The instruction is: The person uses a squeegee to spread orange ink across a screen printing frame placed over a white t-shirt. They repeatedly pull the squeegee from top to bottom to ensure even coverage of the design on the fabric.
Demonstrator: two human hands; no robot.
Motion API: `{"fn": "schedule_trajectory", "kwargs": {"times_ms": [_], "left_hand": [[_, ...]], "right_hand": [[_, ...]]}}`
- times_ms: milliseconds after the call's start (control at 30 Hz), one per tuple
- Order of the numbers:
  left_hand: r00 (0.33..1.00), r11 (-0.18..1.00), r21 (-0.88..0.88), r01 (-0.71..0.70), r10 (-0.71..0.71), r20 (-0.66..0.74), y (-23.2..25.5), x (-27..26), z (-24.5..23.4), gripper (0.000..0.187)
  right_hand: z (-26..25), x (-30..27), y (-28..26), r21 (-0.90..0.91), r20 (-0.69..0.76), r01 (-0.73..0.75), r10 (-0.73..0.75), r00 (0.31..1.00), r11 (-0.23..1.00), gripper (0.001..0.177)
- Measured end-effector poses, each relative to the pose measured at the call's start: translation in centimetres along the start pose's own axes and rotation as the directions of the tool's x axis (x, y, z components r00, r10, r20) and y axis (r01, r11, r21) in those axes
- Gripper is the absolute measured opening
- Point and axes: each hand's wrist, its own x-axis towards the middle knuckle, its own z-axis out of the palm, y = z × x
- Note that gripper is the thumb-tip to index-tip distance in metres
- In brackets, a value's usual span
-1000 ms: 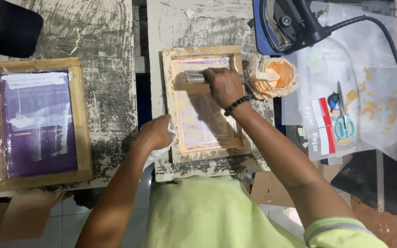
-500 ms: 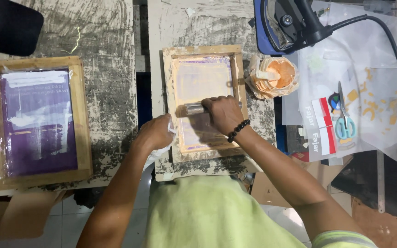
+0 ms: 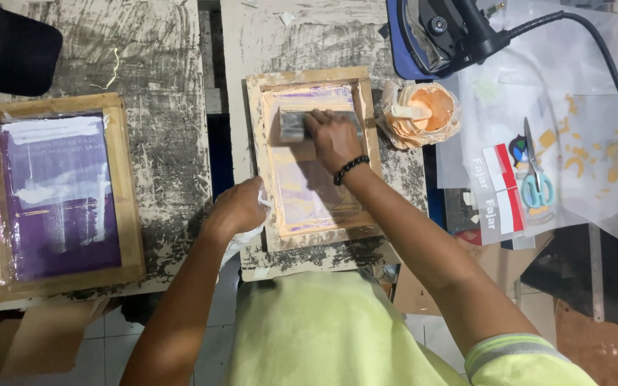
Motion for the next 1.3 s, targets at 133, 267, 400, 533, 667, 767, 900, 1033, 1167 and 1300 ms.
{"fn": "schedule_trajectory", "kwargs": {"times_ms": [133,267,400,533,667,767,900,1033,1167,1300], "left_hand": [[1.0,1.0,-0.024,0.015,-0.015,-0.003,0.4,0.1,-0.5,0.021],[0.998,0.999,-0.006,0.049,-0.049,0.031,0.8,-0.4,-0.6,0.023],[0.999,0.999,0.0,0.048,-0.048,-0.006,0.3,0.1,-0.1,0.021],[0.998,0.998,-0.022,0.058,-0.058,0.011,0.6,-0.1,-0.5,0.02],[0.999,0.998,-0.049,0.042,-0.042,-0.003,0.4,0.1,-0.2,0.019],[0.999,0.998,-0.032,0.047,-0.047,0.017,0.5,-0.2,-0.3,0.021],[0.999,0.998,-0.047,0.05,-0.05,0.011,0.8,-0.7,-0.6,0.022],[0.999,0.999,-0.028,0.047,-0.047,0.002,1.1,-0.5,-0.9,0.022],[0.999,1.0,0.003,0.028,-0.028,-0.02,0.4,0.1,0.1,0.021],[0.999,0.999,0.02,0.028,-0.027,-0.03,0.3,-0.1,0.0,0.022]], "right_hand": [[-1.9,-3.5,-1.8,-0.051,0.065,0.004,-0.001,0.998,0.999,0.031],[-2.4,-3.1,-0.7,0.002,0.083,-0.023,0.023,0.996,1.0,0.026],[-1.0,2.0,1.7,-0.012,0.033,-0.026,0.027,0.999,1.0,0.023],[2.7,3.4,4.1,-0.057,0.017,-0.002,0.003,1.0,0.998,0.017],[2.3,1.6,3.3,-0.033,0.096,0.028,-0.024,0.995,0.999,0.014],[-3.2,-1.5,-1.0,0.0,0.164,0.023,-0.022,0.986,1.0,0.017],[-5.1,-5.5,-3.0,0.059,0.242,0.031,-0.045,0.969,0.998,0.021],[-6.5,-4.7,-2.8,0.074,0.189,-0.01,-0.004,0.982,0.997,0.019],[-6.3,-1.6,-2.7,-0.002,-0.113,0.036,-0.036,0.993,0.999,0.03],[-2.4,-3.9,-3.4,-0.075,-0.152,0.087,-0.098,0.984,0.993,0.027]]}}
